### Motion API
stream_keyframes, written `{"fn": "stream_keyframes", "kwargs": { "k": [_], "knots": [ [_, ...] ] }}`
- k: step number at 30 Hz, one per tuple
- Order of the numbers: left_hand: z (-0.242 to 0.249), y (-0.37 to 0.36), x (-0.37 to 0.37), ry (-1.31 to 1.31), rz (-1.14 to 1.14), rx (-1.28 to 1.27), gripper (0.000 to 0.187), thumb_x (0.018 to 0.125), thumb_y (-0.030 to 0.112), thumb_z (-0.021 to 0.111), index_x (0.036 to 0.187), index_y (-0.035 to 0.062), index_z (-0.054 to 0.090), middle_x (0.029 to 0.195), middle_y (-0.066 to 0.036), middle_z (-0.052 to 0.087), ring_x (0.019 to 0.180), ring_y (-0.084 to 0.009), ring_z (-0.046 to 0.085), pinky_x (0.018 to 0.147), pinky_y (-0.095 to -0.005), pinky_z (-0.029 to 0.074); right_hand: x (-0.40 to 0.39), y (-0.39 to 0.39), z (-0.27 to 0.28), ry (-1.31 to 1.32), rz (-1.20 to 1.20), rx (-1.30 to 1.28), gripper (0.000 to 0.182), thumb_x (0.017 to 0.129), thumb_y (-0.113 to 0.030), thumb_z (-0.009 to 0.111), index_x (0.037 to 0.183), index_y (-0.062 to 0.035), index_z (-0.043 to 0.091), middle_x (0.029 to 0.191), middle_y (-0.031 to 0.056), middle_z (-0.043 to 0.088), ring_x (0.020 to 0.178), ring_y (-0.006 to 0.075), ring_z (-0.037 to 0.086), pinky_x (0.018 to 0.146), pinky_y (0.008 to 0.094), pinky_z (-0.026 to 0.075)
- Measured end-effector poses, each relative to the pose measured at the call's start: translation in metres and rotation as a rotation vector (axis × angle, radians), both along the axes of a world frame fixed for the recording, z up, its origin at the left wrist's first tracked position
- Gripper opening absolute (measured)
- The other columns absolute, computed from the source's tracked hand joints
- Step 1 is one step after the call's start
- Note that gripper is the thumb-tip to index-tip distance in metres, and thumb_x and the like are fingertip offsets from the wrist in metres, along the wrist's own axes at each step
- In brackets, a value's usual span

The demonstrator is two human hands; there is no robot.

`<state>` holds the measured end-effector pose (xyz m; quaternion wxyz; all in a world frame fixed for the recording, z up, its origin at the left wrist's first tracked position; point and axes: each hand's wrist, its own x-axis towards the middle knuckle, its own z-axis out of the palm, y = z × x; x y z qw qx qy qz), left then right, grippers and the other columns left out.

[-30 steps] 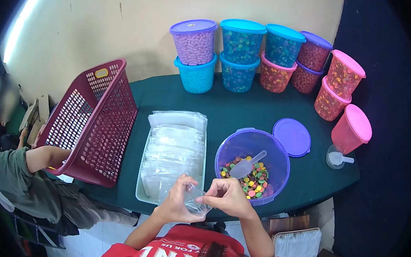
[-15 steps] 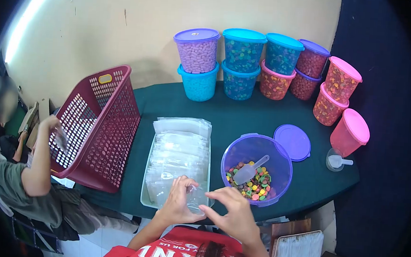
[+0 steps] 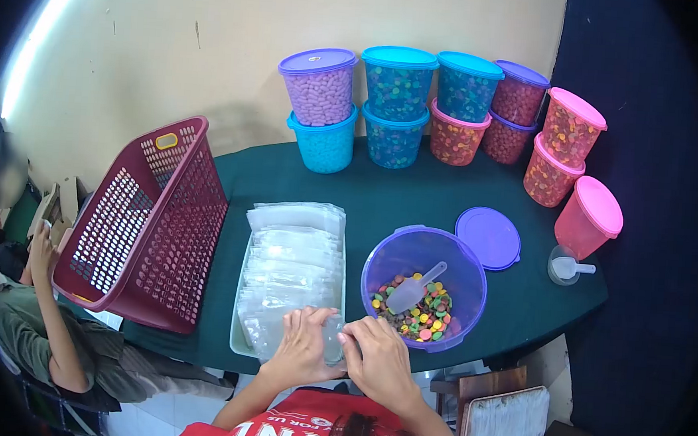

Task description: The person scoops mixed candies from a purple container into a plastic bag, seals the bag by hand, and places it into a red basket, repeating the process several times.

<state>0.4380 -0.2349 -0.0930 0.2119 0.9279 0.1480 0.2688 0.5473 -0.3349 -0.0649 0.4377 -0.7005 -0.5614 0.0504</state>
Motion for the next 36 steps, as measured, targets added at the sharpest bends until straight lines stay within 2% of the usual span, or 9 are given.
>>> {"fn": "stream_keyframes", "kwargs": {
  "k": [7, 13, 15, 19, 22, 25, 28, 31, 36],
  "knots": [
    [-0.015, -0.019, 0.025, 0.045, 0.028, -0.034, 0.071, 0.053, 0.023, 0.071, 0.113, 0.0066, 0.036, 0.100, -0.012, 0.043, 0.095, -0.0268, 0.041, 0.080, -0.0389, 0.027, 0.032, -0.015, 0.001, 0.081, 0.100, -0.151, 0.010, 0.076, -0.010, 0.055, 0.074, -0.0005, 0.052, 0.072, 0.0110, 0.052, 0.070, 0.0264, 0.049, 0.065, 0.0352, 0.037],
    [0.001, -0.028, 0.036, -0.076, 0.057, -0.044, 0.066, 0.057, 0.026, 0.071, 0.112, 0.0055, 0.041, 0.099, -0.012, 0.044, 0.090, -0.0283, 0.045, 0.078, -0.0381, 0.032, 0.068, -0.028, 0.017, 0.166, 0.307, -0.166, 0.023, 0.073, -0.022, 0.061, 0.086, -0.0038, 0.058, 0.078, 0.0087, 0.057, 0.074, 0.0245, 0.049, 0.068, 0.0319, 0.039],
    [0.004, -0.033, 0.041, -0.074, 0.096, -0.061, 0.071, 0.055, 0.025, 0.073, 0.116, 0.0043, 0.041, 0.099, -0.013, 0.044, 0.090, -0.0277, 0.045, 0.078, -0.0377, 0.035, 0.080, -0.030, 0.020, 0.028, 0.473, -0.194, 0.028, 0.070, -0.025, 0.064, 0.091, -0.0073, 0.060, 0.081, 0.0064, 0.059, 0.076, 0.0228, 0.050, 0.071, 0.0298, 0.039],
    [-0.001, -0.041, 0.049, -0.133, 0.106, -0.112, 0.083, 0.048, 0.021, 0.079, 0.119, 0.0009, 0.040, 0.100, -0.014, 0.044, 0.089, -0.0268, 0.048, 0.076, -0.0346, 0.042, 0.091, -0.030, 0.013, -0.026, 0.476, -0.208, 0.018, 0.066, -0.019, 0.065, 0.081, -0.0098, 0.064, 0.071, 0.0019, 0.059, 0.069, 0.0189, 0.048, 0.067, 0.0294, 0.039],
    [-0.007, -0.053, 0.059, -0.437, 0.238, -0.180, 0.084, 0.049, 0.023, 0.081, 0.117, -0.0032, 0.041, 0.102, -0.018, 0.044, 0.091, -0.0271, 0.051, 0.074, -0.0320, 0.046, 0.103, -0.026, 0.016, 0.019, 0.480, -0.107, 0.012, 0.065, -0.014, 0.064, 0.076, -0.0098, 0.065, 0.065, 0.0007, 0.057, 0.064, 0.0181, 0.047, 0.062, 0.0292, 0.040],
    [-0.014, -0.058, 0.061, -0.354, 0.240, -0.160, 0.084, 0.050, 0.021, 0.081, 0.118, -0.0025, 0.039, 0.102, -0.017, 0.045, 0.090, -0.0274, 0.051, 0.074, -0.0319, 0.046, 0.110, -0.025, 0.022, 0.004, 0.526, -0.112, 0.012, 0.067, -0.014, 0.064, 0.078, -0.0090, 0.064, 0.066, 0.0022, 0.057, 0.063, 0.0190, 0.048, 0.060, 0.0293, 0.040],
    [-0.015, -0.061, 0.060, -0.310, 0.264, -0.196, 0.085, 0.049, 0.022, 0.081, 0.119, -0.0007, 0.038, 0.104, -0.017, 0.042, 0.095, -0.0280, 0.049, 0.078, -0.0330, 0.045, 0.124, -0.014, 0.029, 0.363, 0.628, -0.069, 0.017, 0.073, -0.017, 0.062, 0.084, -0.0046, 0.060, 0.077, 0.0095, 0.057, 0.073, 0.0215, 0.054, 0.066, 0.0306, 0.044],
    [-0.019, -0.068, 0.062, -0.316, 0.307, -0.269, 0.086, 0.043, 0.025, 0.082, 0.114, -0.0004, 0.041, 0.101, -0.016, 0.044, 0.096, -0.0282, 0.046, 0.082, -0.0350, 0.040, 0.164, 0.022, 0.021, -0.066, 0.462, -0.119, 0.020, 0.072, -0.016, 0.058, 0.088, -0.0042, 0.055, 0.085, 0.0094, 0.056, 0.077, 0.0251, 0.052, 0.068, 0.0340, 0.042],
    [-0.024, -0.074, 0.071, -0.283, 0.189, -0.336, 0.082, 0.049, 0.026, 0.081, 0.115, 0.0013, 0.039, 0.110, -0.017, 0.044, 0.101, -0.0284, 0.046, 0.084, -0.0355, 0.039, 0.203, 0.081, -0.037, -0.934, 0.607, -0.960, 0.024, 0.070, -0.012, 0.057, 0.094, -0.0073, 0.059, 0.095, 0.0093, 0.058, 0.091, 0.0249, 0.052, 0.078, 0.0361, 0.040]
  ]
}}
